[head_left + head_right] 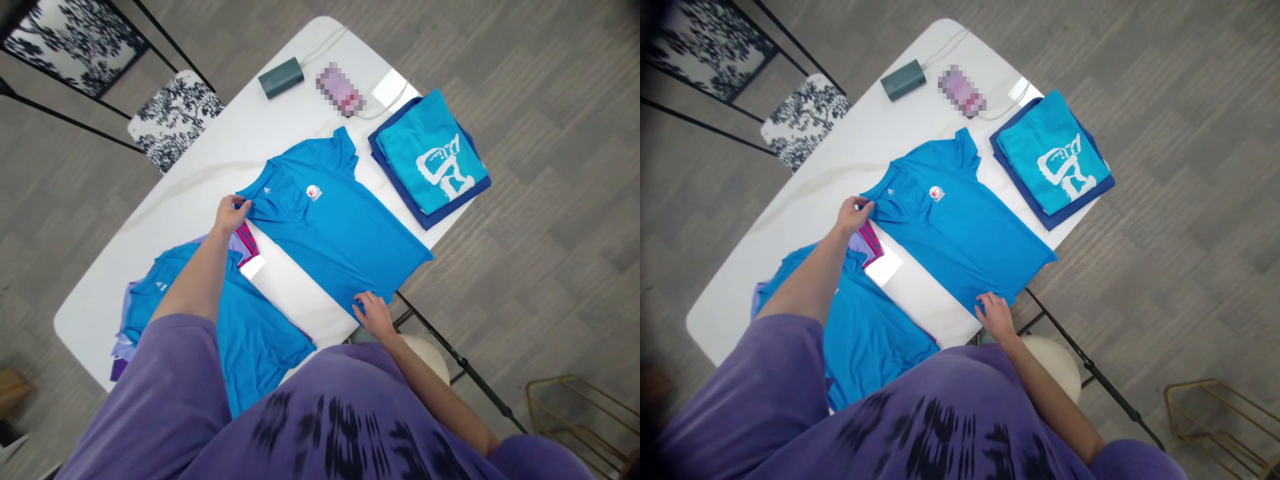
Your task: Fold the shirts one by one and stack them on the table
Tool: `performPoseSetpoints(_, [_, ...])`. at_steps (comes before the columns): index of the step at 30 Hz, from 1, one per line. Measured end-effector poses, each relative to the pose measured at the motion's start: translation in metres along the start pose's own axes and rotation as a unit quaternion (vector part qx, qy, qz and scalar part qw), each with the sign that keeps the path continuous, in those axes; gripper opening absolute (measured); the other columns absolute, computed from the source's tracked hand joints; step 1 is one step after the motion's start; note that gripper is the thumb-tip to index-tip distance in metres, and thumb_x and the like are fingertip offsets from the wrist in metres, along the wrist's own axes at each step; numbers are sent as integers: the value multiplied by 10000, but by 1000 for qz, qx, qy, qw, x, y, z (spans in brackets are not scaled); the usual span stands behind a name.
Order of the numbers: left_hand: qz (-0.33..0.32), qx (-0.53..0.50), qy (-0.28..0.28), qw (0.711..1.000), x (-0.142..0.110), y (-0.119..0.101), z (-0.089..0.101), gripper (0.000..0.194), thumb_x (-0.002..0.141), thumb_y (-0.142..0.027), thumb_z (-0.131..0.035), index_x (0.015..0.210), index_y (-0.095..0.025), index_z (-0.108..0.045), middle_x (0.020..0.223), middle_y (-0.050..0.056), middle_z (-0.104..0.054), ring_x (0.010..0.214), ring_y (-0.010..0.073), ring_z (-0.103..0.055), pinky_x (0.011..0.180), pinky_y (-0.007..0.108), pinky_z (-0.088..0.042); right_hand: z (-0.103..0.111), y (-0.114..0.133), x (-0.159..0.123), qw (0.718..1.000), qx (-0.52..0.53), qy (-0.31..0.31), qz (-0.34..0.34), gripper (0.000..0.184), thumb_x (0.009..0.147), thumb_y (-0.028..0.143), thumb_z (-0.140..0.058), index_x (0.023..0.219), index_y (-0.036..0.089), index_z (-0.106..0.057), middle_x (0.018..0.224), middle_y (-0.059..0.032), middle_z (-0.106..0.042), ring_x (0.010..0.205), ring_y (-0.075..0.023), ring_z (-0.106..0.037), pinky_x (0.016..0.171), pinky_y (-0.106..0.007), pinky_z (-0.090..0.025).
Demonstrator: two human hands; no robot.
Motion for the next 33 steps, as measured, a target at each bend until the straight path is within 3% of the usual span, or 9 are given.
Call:
performPoseSetpoints(5, [-4,22,59,998,18,23,3,597,877,-751,-816,1140,-218,-768,1174,107,-796,1155,314,-726,1065,418,-575,-8,9,5,1000,-17,11,-19,243,1107,375,-616,1324,365,-726,1335,-107,-816,1248,-373,-790,1046,-530,-564])
performPoseSetpoints(9, [-42,54,75,995,25,44,7,792,756,-911,-867,1172,-240,-802,1243,123,-793,1199,349,-703,1122,482,-544,4,30,24,1000,-18,17,-4,223,1130,429,-592,1296,389,-734,1233,-82,-830,1199,-364,-811,1028,-529,-577])
performPoseSetpoints(12, [-58,44,61,996,28,63,11,776,791,-880,-865,1242,-252,-797,1332,123,-759,1220,356,-701,1172,527,-520,33,68,88,999,17,-8,43,281,1153,466,-566,1330,340,-745,1223,-78,-835,1104,-316,-811,1018,-476,-590])
performPoseSetpoints(17, [-102,17,71,992,32,92,20,710,822,-763,-885,1336,-278,-812,1434,90,-680,1206,318,-705,1212,523,-509,88,154,272,986,73,-112,97,336,1177,414,-526,1344,208,-732,1294,-129,-810,1121,-260,-753,1087,-412,-609])
performPoseSetpoints(20, [-111,1,70,991,41,111,26,629,875,-714,-836,1335,-284,-830,1441,85,-659,1148,286,-695,1202,496,-540,99,204,372,982,63,-125,128,357,1173,331,-523,1460,192,-686,1334,-139,-776,1245,-270,-724,1182,-446,-599])
performPoseSetpoints(22, [-120,-13,71,990,50,123,27,582,903,-702,-801,1294,-274,-847,1383,90,-661,1109,274,-684,1176,473,-568,99,226,418,985,35,-118,121,435,1145,313,-587,1559,191,-638,1441,-164,-717,1288,-287,-719,1211,-486,-598])
performPoseSetpoints(26, [-133,-34,67,988,65,141,23,545,904,-696,-808,1234,-264,-858,1313,97,-638,1074,272,-672,1136,469,-598,92,242,463,988,-29,-107,105,492,1046,368,-761,1509,225,-677,1568,-173,-611,1263,-310,-728,1186,-554,-625])
performPoseSetpoints(30, [-116,-38,63,991,68,147,20,498,912,-654,-826,1246,-286,-847,1310,80,-607,1069,262,-680,1153,478,-588,93,240,475,980,-86,-113,139,247,1021,346,-788,1234,231,-741,1445,-137,-678,1299,-328,-683,1225,-577,-592])
performPoseSetpoints(33, [-95,-26,56,994,68,145,20,446,944,-623,-810,1242,-292,-839,1300,80,-607,1136,283,-684,1207,515,-548,101,235,480,981,-66,-121,140,187,1090,350,-675,1226,224,-699,1249,-126,-746,1206,-326,-691,1192,-579,-593])
Point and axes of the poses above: each hand's wrist, its own x-axis towards the middle knuckle, its own z-axis out of the back of the hand, y = z × x, the point moved 4 cm from there along x, towards the middle knuckle
